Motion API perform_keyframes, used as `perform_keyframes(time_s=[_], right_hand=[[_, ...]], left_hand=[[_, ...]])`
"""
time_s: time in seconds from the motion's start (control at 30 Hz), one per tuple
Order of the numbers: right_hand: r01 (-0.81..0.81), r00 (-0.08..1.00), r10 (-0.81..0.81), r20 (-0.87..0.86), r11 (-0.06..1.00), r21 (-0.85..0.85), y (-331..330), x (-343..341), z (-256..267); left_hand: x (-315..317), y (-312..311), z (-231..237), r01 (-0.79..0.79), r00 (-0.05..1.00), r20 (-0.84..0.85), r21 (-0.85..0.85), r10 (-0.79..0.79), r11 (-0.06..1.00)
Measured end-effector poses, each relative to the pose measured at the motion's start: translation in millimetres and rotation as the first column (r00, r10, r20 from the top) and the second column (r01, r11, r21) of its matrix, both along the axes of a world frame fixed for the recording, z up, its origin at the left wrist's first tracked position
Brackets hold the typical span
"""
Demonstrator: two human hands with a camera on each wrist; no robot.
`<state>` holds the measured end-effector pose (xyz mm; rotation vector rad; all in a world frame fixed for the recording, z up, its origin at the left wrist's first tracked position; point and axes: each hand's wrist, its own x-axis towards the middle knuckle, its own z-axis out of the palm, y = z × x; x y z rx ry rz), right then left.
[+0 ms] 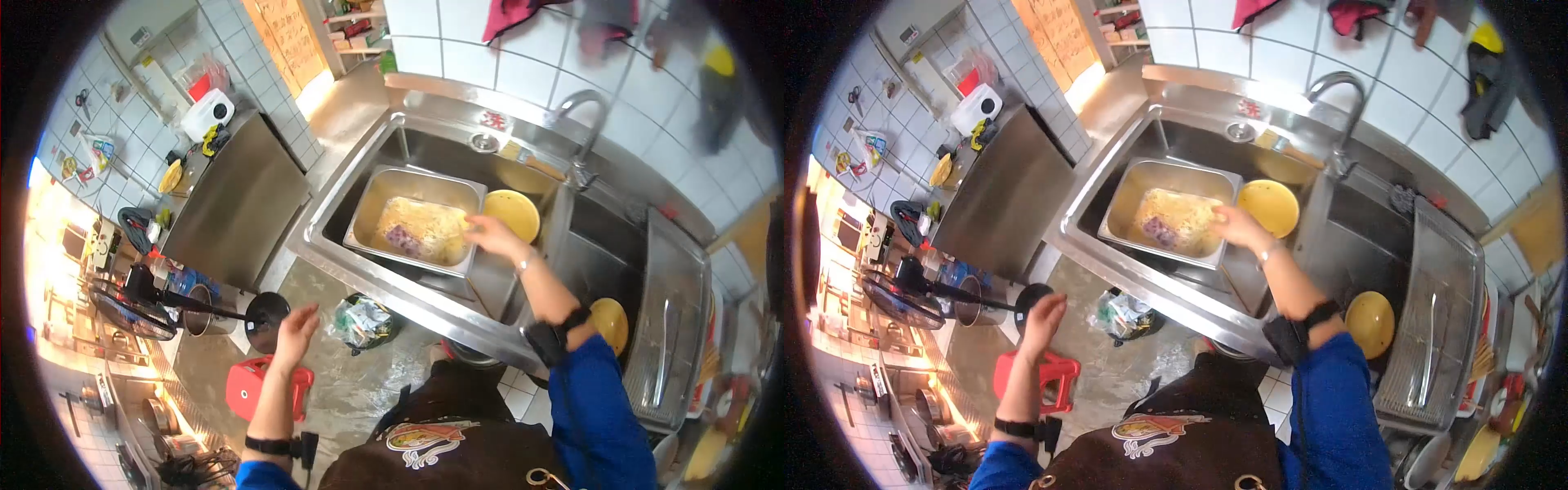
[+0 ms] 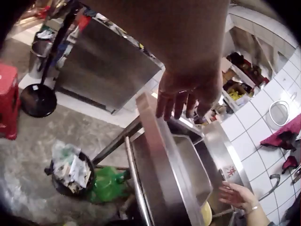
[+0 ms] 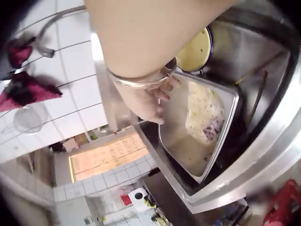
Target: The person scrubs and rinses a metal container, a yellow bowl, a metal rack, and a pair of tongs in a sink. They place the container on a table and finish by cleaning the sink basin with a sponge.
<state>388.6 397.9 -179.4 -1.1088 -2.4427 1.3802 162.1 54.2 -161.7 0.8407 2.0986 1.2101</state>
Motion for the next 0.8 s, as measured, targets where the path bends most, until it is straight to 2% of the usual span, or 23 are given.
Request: perform_keyframes(time_s=[0.03, 0.07, 0.1, 0.13, 0.17, 0.2, 0.23, 0.27, 0.3, 0.33, 0.37, 0.4, 0.43, 0.47, 0.5, 0.53, 0.57, 0.6, 0.63, 0.67, 0.73, 0.77, 0.8], right_hand=[[0.008, 0.959, -0.069, -0.276, 0.976, -0.217, 23, -25, -36], [0.001, 0.963, -0.065, -0.260, 0.971, -0.238, 42, -49, -61], [0.055, 0.980, -0.104, -0.172, 0.963, -0.265, 61, -71, -81], [0.113, 0.987, -0.141, -0.080, 0.952, -0.284, 71, -85, -97], [0.112, 0.989, -0.136, -0.063, 0.949, -0.295, 74, -96, -109], [0.108, 0.993, -0.099, 0.068, 0.984, -0.140, 73, -108, -121], [0.080, 0.976, -0.081, 0.200, 0.997, 0.015, 71, -119, -131], [0.082, 0.974, -0.081, 0.213, 0.997, 0.005, 66, -127, -141], [0.003, 0.940, -0.049, 0.338, 0.991, 0.135, 58, -133, -151], [-0.089, 0.887, -0.037, 0.461, 0.965, 0.248, 50, -140, -160], [-0.110, 0.799, -0.023, 0.600, 0.977, 0.184, 35, -152, -132], [-0.156, 0.805, -0.021, 0.592, 0.957, 0.246, 21, -159, -135], [-0.198, 0.812, -0.026, 0.583, 0.928, 0.317, 11, -167, -135], [-0.296, 0.821, 0.075, 0.567, 0.904, 0.308, 2, -178, -135], [-0.396, 0.816, 0.182, 0.549, 0.868, 0.300, -6, -189, -134], [-0.393, 0.808, 0.175, 0.563, 0.871, 0.294, -13, -200, -139], [-0.518, 0.767, 0.274, 0.580, 0.798, 0.308, -20, -211, -148], [-0.632, 0.712, 0.369, 0.598, 0.708, 0.316, -26, -217, -158], [-0.606, 0.793, 0.407, 0.453, 0.594, 0.528, -29, -215, -171], [-0.607, 0.792, 0.403, 0.459, 0.602, 0.519, -22, -209, -181], [-0.548, 0.812, 0.422, 0.403, 0.790, 0.276, -4, -192, -175], [-0.371, 0.893, 0.282, 0.350, 0.903, 0.218, 3, -181, -169], [-0.177, 0.943, 0.123, 0.308, 0.972, 0.154, 12, -167, -163]], left_hand=[[-14, 22, 11, 0.042, 0.996, 0.086, -0.024, -0.040, 0.999], [-22, 45, 24, 0.031, 0.968, 0.247, 0.056, -0.044, 0.998], [-30, 70, 33, -0.062, 0.861, 0.508, 0.109, -0.002, 0.992], [-46, 89, 30, -0.095, 0.701, 0.711, 0.166, -0.053, 0.981], [-61, 105, 23, -0.147, 0.496, 0.861, 0.215, -0.116, 0.966], [-74, 122, 12, -0.155, 0.485, 0.869, 0.199, -0.101, 0.968], [-83, 139, -2, -0.175, 0.532, 0.846, 0.153, -0.037, 0.973], [-90, 156, -15, -0.194, 0.577, 0.816, 0.110, 0.023, 0.975], [-95, 174, -26, -0.188, 0.567, 0.823, 0.097, 0.028, 0.977], [-99, 191, -37, -0.154, 0.671, 0.740, 0.066, 0.055, 0.986], [-101, 203, -49, -0.118, 0.762, 0.643, 0.031, 0.071, 0.993], [-104, 213, -67, -0.099, 0.753, 0.654, 0.017, 0.063, 0.995], [-109, 225, -85, -0.062, 0.914, 0.402, 0.004, 0.055, 0.998], [-112, 234, -102, -0.035, 0.992, 0.118, -0.012, 0.036, 0.999], [-112, 239, -108, 0.021, 1.000, -0.006, -0.102, -0.021, 0.995], [-115, 244, -113, 0.065, 0.987, -0.129, -0.194, -0.091, 0.979], [-120, 245, -117, 0.207, 0.972, -0.047, -0.299, -0.231, 0.932], [-120, 246, -139, 0.138, 0.987, -0.035, -0.317, -0.156, 0.938], [-122, 245, -140, 0.163, 0.985, 0.001, -0.339, -0.172, 0.926], [-124, 243, -140, 0.188, 0.982, 0.037, -0.360, -0.187, 0.914], [-127, 239, -151, 0.202, 0.979, 0.088, -0.329, -0.183, 0.922], [-127, 240, -156, 0.205, 0.977, 0.125, -0.291, -0.176, 0.934], [-124, 240, -148, 0.217, 0.974, 0.134, -0.284, -0.185, 0.934]])
